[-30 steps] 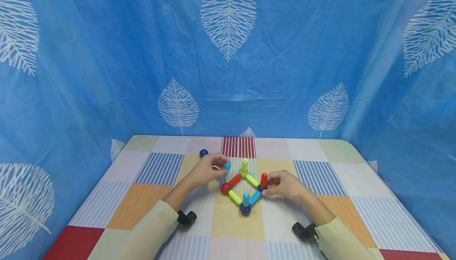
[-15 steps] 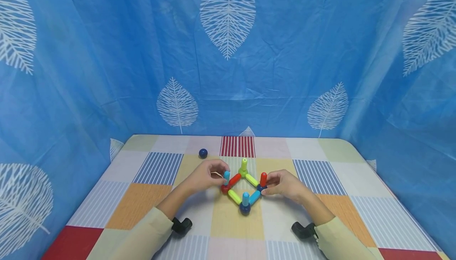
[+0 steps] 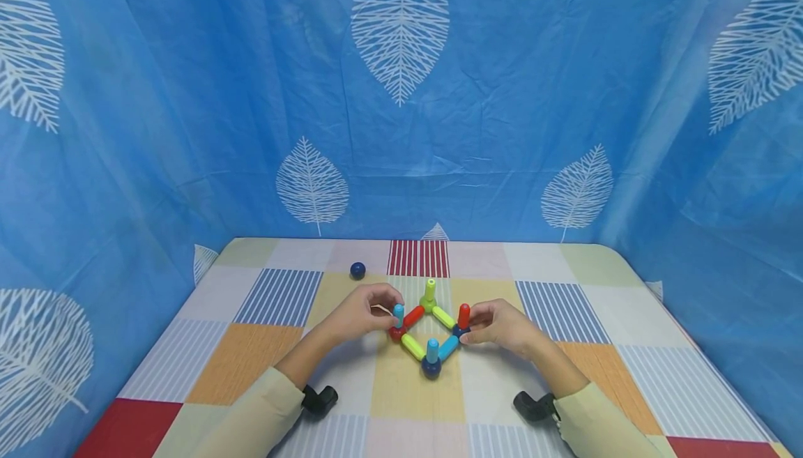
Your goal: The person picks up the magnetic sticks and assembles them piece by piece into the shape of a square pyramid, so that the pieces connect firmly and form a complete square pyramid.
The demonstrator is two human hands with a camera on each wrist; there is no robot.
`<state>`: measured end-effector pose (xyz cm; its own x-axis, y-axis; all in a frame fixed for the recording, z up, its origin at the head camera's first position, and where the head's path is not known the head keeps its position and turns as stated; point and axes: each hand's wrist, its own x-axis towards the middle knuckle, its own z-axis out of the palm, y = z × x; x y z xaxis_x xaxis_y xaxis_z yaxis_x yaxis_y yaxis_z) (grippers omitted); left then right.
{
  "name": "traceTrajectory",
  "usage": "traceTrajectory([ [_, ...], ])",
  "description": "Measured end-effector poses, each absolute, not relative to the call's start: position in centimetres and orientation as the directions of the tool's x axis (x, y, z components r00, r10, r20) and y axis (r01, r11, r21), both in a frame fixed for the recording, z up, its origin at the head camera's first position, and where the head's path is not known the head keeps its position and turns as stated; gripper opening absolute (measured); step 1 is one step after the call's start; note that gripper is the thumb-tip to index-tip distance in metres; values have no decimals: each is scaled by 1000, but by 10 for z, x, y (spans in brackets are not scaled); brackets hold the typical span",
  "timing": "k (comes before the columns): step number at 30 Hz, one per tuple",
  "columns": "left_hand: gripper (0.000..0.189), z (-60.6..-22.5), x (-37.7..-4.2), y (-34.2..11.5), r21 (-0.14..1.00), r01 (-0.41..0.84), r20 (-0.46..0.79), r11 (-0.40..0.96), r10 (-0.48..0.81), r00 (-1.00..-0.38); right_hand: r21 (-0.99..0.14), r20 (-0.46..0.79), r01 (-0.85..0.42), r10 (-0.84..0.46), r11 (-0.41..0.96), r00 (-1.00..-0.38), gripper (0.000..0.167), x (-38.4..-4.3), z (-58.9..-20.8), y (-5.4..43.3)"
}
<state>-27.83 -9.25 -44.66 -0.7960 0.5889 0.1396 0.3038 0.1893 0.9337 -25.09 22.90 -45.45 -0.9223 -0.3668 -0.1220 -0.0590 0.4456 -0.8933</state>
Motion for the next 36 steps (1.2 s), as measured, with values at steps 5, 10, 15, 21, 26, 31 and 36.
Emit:
traceTrajectory([
  [5,23,-447,-279,-93,917,318,119,240,597,-793,-895,-114,-64,-367,441,-923,29,-252,-456,229],
  [10,23,-448,-277,-93,879,349,72,325,633,-771,-867,-77,-98,-325,489,-942,27,-253,-456,230],
  [15,24,-448,-273,-93,865,346,25,364,656,-754,-811,-35,-91,-202,578,-979,30,-251,-453,228],
  [21,26,-449,-271,-94,834,363,16,416,640,-768,-704,6,-77,-103,706,-995,27,-228,-435,214],
  [26,25,-448,-270,-93,813,367,-11,452,642,-766,-771,-79,-138,-309,621,-948,32,-199,-432,190],
  [31,22,-447,-269,-91,796,371,-19,479,632,-774,-790,-76,-148,-334,595,-939,41,-194,-438,175],
  [36,21,-446,-265,-88,806,336,-34,488,605,-795,-737,9,-212,-304,642,-953,33,-206,-442,180],
])
